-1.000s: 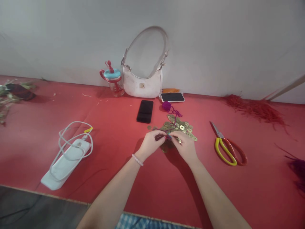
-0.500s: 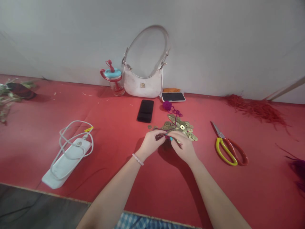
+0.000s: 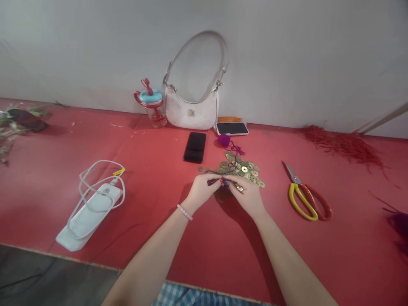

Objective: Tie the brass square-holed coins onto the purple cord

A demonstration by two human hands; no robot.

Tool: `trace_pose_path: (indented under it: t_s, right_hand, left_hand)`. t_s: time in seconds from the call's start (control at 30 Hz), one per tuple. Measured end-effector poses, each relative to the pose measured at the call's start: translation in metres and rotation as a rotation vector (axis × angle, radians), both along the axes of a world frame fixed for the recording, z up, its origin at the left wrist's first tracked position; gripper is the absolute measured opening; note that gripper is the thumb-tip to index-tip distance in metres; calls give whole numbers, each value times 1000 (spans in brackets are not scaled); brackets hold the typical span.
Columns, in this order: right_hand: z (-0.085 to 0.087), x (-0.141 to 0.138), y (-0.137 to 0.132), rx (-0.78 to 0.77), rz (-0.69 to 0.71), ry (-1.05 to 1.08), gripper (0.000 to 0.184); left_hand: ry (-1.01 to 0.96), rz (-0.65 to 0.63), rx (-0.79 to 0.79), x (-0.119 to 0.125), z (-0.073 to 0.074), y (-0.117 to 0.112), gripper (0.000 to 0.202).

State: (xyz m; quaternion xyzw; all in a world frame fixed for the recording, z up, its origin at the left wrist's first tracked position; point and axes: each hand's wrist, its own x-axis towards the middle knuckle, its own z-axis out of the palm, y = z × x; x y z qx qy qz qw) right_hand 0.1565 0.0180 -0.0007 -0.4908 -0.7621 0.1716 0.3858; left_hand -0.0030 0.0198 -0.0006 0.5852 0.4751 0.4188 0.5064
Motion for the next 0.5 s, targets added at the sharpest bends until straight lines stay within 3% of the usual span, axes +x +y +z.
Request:
trace_pose_path:
  t_s: [0.27, 0.5]
  right_hand:
    - [3, 1, 0, -78, -7, 48, 20]
    - [1, -2, -1, -271, 62, 167, 22]
  left_hand:
    - [-39, 8, -43, 0, -3, 3, 23]
    - [-78, 70, -92, 0, -5, 5, 24]
